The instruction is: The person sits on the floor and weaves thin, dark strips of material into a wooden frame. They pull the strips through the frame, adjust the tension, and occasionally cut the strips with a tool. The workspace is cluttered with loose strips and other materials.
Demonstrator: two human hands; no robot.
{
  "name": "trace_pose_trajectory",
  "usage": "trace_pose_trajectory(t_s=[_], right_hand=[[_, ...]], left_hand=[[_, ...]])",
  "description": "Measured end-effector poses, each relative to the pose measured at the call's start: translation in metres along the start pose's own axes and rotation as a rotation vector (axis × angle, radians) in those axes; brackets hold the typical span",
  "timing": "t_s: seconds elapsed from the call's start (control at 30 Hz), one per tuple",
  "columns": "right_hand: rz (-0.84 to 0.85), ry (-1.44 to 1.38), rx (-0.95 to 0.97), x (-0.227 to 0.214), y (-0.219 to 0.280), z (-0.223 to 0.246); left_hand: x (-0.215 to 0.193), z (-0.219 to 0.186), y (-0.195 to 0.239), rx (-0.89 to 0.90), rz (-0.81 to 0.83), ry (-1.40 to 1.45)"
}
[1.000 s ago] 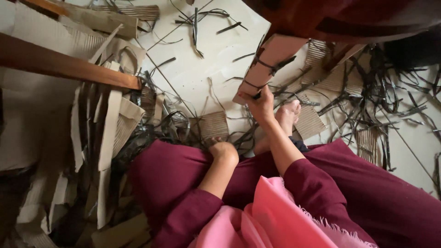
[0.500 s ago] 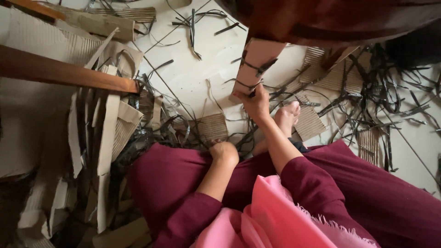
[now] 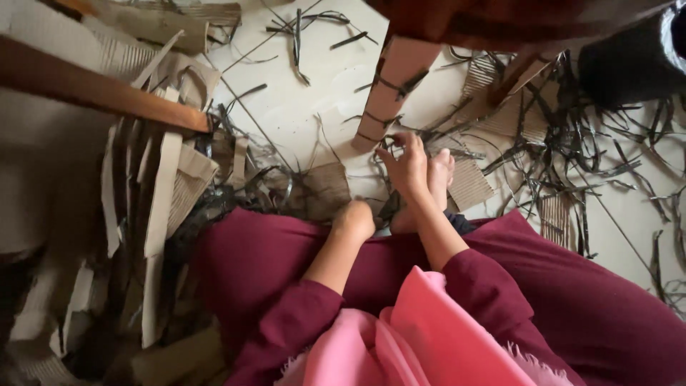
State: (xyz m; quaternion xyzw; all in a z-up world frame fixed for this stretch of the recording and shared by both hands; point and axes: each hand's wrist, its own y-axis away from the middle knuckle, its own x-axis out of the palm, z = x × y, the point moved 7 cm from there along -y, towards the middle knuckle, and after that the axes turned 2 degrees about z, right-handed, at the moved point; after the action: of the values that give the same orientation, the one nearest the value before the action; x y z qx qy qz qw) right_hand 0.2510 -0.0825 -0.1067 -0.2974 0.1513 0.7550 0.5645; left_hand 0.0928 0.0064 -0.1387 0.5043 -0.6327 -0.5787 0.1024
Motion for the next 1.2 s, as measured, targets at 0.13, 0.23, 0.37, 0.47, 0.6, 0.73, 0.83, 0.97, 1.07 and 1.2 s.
trace_pose_trajectory(t_s=[0.13,0.23,0.37,0.47,0.6,0.73,0.83,0.97,1.07,1.2], right_hand=[[0.051,0.046,0.039,0.014,0.038,-0.005],[0.173,0.125,0.169,0.032,0.064,0.002],[0.351,0.085,0.109,0.046,0.081,0.04],[0.508,0.141,0.054,0.067,0.09,0.06],[0.668,0.326,0.003,0.09,0.104,0.085],[0.696,0.361,-0.019,0.1,0.111,0.094],[0.67,0.393,-0.006,0.106,0.109,0.071],[0.641,0.454,-0.093,0.117,0.102,0.043],[0.592,0.351,-0.108,0.118,0.096,0.031],[0.428,0.098,-0.007,0.101,0.087,0.004]], left_hand=[[-0.022,-0.025,0.058,0.214,-0.02,-0.064],[-0.022,-0.024,0.088,0.322,-0.024,-0.133],[-0.029,0.0,0.127,0.289,0.023,-0.083],[-0.03,0.022,0.137,0.289,-0.014,-0.121],[-0.042,0.038,0.153,0.275,-0.023,-0.195],[-0.028,0.046,0.127,0.292,0.0,-0.209],[-0.027,0.043,0.119,0.302,0.028,-0.206],[-0.033,0.04,0.116,0.318,0.047,-0.169],[-0.036,0.042,0.116,0.334,0.039,-0.166],[-0.045,0.041,0.123,0.348,-0.032,-0.141]])
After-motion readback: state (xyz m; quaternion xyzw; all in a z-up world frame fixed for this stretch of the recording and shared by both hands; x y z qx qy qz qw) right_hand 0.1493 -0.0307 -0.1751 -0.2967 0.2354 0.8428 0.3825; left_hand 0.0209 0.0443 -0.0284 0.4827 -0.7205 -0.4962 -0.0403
